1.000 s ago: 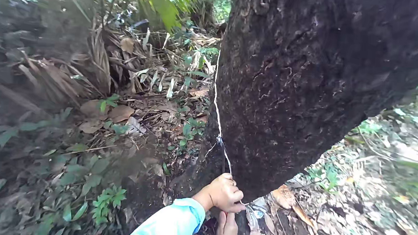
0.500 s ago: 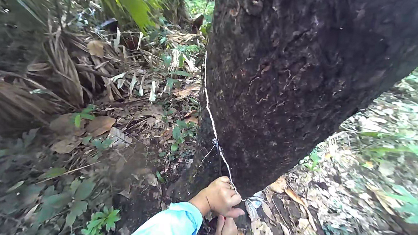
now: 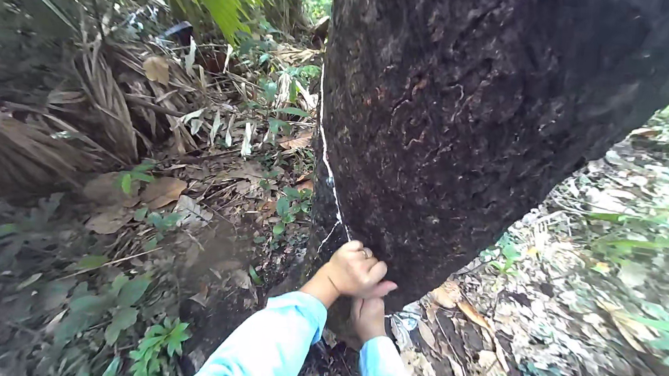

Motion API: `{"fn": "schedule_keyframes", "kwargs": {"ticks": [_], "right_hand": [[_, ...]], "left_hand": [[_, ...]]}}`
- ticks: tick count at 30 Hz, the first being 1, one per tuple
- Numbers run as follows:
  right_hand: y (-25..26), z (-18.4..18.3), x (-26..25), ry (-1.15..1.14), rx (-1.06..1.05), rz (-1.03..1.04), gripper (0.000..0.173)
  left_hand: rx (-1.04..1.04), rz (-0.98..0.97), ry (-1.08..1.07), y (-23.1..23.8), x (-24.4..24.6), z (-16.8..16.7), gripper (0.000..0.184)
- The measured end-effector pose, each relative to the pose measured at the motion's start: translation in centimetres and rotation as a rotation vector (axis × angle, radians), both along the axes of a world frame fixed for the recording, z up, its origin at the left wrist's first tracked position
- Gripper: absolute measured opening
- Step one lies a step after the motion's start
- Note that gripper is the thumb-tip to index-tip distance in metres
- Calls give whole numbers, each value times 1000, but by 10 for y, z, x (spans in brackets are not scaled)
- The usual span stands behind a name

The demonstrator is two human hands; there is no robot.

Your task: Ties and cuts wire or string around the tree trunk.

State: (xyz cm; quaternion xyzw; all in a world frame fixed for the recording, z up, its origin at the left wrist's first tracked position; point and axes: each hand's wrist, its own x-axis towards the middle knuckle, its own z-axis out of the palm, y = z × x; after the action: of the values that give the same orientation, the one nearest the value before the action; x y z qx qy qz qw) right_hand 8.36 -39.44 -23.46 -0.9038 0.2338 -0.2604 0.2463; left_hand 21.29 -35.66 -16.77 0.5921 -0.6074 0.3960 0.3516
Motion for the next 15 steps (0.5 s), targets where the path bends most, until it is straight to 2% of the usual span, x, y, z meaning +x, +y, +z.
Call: {"fn": "schedule_keyframes", "kwargs": {"ticks": [3, 8, 15], "right_hand": [[15, 11, -15, -43, 85, 32, 42], [58, -5, -75, 67, 258, -6, 36], [62, 5, -77, 89, 321, -31, 37]], "left_hand": [[54, -23, -22, 12, -13, 11, 47], [182, -125, 52, 33, -50, -31, 45], [174, -178, 83, 29, -46, -30, 52]]}}
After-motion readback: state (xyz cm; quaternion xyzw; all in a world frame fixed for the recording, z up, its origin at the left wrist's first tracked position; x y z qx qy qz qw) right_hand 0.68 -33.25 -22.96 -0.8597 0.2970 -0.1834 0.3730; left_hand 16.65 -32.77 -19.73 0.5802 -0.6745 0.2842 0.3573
